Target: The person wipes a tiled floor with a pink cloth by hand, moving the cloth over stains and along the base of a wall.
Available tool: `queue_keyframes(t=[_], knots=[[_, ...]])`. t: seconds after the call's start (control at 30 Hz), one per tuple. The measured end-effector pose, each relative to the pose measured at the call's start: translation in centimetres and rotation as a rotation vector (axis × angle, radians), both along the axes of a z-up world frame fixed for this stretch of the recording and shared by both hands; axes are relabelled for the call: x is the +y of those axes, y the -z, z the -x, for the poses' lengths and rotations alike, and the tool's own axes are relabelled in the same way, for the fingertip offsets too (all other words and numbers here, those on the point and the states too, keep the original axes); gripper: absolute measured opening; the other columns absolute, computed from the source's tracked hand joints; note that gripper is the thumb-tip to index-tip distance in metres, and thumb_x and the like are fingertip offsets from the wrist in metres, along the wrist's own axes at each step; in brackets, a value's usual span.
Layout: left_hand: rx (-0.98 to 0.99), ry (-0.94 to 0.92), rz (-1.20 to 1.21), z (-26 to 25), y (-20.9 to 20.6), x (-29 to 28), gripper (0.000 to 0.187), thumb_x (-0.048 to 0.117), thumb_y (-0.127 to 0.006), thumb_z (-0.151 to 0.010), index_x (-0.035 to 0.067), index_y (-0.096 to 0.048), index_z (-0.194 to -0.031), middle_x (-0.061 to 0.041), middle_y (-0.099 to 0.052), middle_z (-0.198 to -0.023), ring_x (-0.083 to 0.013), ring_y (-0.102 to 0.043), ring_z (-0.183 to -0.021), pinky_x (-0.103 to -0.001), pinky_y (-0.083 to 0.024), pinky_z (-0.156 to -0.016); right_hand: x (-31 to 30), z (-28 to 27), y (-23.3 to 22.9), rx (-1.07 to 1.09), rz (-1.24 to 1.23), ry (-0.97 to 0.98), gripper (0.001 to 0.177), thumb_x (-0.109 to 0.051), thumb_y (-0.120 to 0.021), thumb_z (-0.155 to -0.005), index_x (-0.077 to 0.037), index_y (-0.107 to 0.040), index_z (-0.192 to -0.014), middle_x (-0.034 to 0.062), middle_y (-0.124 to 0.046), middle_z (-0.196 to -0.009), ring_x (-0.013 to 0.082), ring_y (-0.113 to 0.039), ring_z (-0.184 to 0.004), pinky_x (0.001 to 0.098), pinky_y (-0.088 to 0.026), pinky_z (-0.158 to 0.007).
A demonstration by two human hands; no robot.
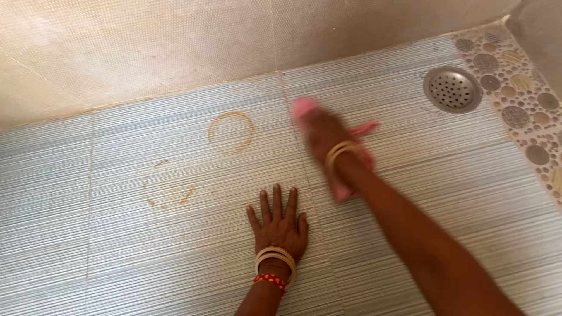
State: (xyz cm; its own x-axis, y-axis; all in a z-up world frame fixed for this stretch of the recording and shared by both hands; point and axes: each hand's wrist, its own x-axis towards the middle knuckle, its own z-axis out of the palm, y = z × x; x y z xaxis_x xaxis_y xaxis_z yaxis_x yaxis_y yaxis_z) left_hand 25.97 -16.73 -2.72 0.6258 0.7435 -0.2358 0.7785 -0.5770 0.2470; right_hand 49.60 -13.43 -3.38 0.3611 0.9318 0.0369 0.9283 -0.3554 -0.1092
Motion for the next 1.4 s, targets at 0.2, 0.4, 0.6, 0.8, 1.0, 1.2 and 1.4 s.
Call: queue_keyframes(t=[0.2,0.4,0.6,0.8,1.0,1.2,1.4], knots=[[-0.191,0.040,-0.372,0.3,1.7,0.0,0.063,0.049,-0.031,-0.100,0.025,-0.024,-0.158,-0.012,-0.014,-0.164,-0.0391,-0.006,-0.150,-0.066,0.002,-0.118,-8.7,-15.8,0.8,-0.066,0.027,0.431,0.060,-0.032,-0.033,-0.101,-0.004,-0.033,-0.154,0.0200,-0.033,-0.159,0.0351,-0.030,-0.145,0.0459,-0.023,-0.118],[-0.028,0.002,-0.059,0.1,0.2,-0.1,0.065,0.049,-0.033,-0.099,0.026,-0.021,-0.160,-0.011,-0.010,-0.167,-0.0397,-0.002,-0.152,-0.066,0.004,-0.117,-20.7,-19.1,0.1,-0.135,0.095,0.701,0.060,-0.032,-0.034,-0.101,-0.003,-0.033,-0.154,0.0205,-0.033,-0.159,0.0355,-0.031,-0.144,0.0461,-0.024,-0.117],[-0.042,0.001,-0.077,0.1,0.0,-0.2,0.065,0.049,-0.034,-0.099,0.026,-0.023,-0.159,-0.011,-0.012,-0.167,-0.0399,-0.003,-0.153,-0.066,0.002,-0.117,-21.3,-4.1,0.0,-0.115,0.014,0.435,0.060,-0.031,-0.034,-0.101,-0.003,-0.033,-0.153,0.0210,-0.034,-0.158,0.0358,-0.032,-0.144,0.0464,-0.024,-0.117],[-0.057,0.000,-0.101,0.3,0.0,-0.3,0.065,0.049,-0.035,-0.099,0.028,-0.026,-0.159,-0.010,-0.014,-0.168,-0.0392,-0.006,-0.154,-0.066,0.000,-0.118,-17.3,13.0,-0.7,0.075,0.025,-0.054,0.060,-0.030,-0.035,-0.100,-0.002,-0.033,-0.153,0.0215,-0.035,-0.157,0.0361,-0.033,-0.143,0.0466,-0.025,-0.117],[0.003,0.004,-0.024,0.3,-0.7,0.0,0.063,0.048,-0.027,-0.101,0.028,-0.020,-0.160,-0.008,-0.009,-0.169,-0.0367,-0.001,-0.154,-0.062,0.004,-0.120,-23.5,3.7,-0.3,-0.019,0.029,0.189,0.060,-0.030,-0.035,-0.100,-0.001,-0.033,-0.152,0.0220,-0.035,-0.157,0.0365,-0.033,-0.143,0.0469,-0.026,-0.117],[0.044,0.007,0.006,0.2,-1.2,0.0,0.063,0.048,-0.022,-0.102,0.028,-0.015,-0.161,-0.007,-0.005,-0.169,-0.0354,0.002,-0.154,-0.061,0.005,-0.120,-28.9,-4.6,-0.8,-0.128,0.100,0.610,0.059,-0.029,-0.035,-0.100,-0.001,-0.033,-0.152,0.0225,-0.036,-0.156,0.0368,-0.034,-0.142,0.0471,-0.026,-0.116],[0.054,0.004,0.003,0.2,-1.2,-0.1,0.063,0.048,-0.024,-0.101,0.029,-0.015,-0.161,-0.006,-0.005,-0.170,-0.0354,0.001,-0.155,-0.061,0.005,-0.120,-23.0,9.9,0.7,-0.008,0.030,0.204,0.059,-0.029,-0.036,-0.100,0.000,-0.034,-0.152,0.0230,-0.037,-0.155,0.0372,-0.035,-0.142,0.0474,-0.027,-0.116]])
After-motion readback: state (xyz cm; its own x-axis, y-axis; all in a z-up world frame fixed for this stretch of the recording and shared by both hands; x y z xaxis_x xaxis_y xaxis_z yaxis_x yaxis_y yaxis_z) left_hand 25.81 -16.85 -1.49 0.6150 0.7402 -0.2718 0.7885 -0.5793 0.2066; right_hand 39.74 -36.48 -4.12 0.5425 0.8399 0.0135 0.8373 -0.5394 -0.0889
